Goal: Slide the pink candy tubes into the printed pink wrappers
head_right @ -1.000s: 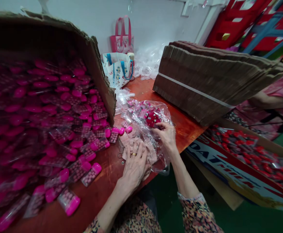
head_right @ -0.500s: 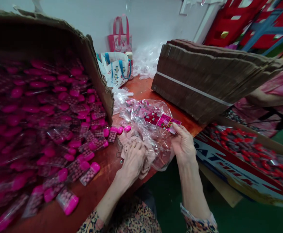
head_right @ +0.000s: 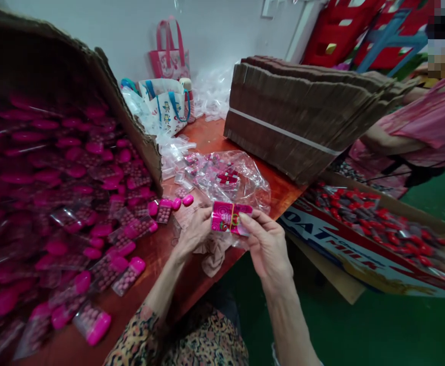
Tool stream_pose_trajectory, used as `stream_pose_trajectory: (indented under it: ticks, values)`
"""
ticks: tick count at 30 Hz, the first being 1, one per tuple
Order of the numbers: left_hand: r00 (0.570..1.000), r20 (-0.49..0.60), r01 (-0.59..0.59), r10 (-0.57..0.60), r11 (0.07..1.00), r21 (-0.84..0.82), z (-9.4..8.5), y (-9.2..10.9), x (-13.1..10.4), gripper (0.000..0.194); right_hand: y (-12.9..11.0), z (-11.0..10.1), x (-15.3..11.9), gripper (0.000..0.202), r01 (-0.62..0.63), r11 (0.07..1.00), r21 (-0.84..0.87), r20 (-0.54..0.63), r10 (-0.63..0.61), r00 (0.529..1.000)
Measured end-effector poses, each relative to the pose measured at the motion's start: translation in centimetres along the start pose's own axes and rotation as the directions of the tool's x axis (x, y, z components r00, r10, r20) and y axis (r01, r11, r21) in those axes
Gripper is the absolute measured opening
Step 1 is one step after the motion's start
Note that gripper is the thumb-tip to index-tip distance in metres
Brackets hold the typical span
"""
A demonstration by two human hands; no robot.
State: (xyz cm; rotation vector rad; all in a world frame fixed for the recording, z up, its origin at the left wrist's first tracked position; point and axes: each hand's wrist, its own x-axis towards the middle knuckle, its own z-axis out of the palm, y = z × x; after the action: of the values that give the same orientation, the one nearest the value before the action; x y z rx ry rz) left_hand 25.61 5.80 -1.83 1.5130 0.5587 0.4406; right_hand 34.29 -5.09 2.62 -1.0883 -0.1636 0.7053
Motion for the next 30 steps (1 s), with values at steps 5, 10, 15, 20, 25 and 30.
stream_pose_trajectory:
  ticks: [5, 10, 15, 20, 25, 30]
  values:
    - [0.986, -0.122, 0.089, -0.116, 0.974, -0.208, -3.3, 1.5, -4.9, 0.051, 1.7, 0.3, -1.3, 0.023, -0.069, 0.988, -0.135, 0.088, 0.082, 0.993]
    - [0.966, -0.173, 0.095, -0.193, 0.885, -0.457, -2.8, 2.2, -9.0, 0.028, 4.2, 1.0, -2.9, 0.029, 0.107, 0.891, -0.442, 0.227, -0.004, 0.974]
    - [0.859, -0.413, 0.044, -0.304, 0.846, -0.531, -1.7, 0.4, -11.0, 0.017, 6.7, 2.5, -5.7, 0.013, 0.654, 0.348, -0.671, 0.434, -0.531, 0.728]
    - [0.797, -0.576, -0.062, -0.183, 0.924, -0.379, -1.7, -1.1, -12.6, 0.009, 9.0, 3.2, -7.3, 0.013, 0.749, 0.195, -0.633, 0.604, -0.481, 0.635]
    - [0.761, -0.631, -0.024, -0.150, 0.966, -0.259, -2.0, -1.5, -13.1, 0.007, 11.1, 4.2, -7.4, 0.017, 0.743, 0.134, -0.656, 0.616, -0.474, 0.629]
    - [0.709, -0.698, 0.099, -0.098, 0.994, -0.038, -2.5, -2.2, -13.7, 0.008, 13.1, 5.2, -6.7, 0.020, 0.679, 0.177, -0.713, 0.555, -0.449, 0.700]
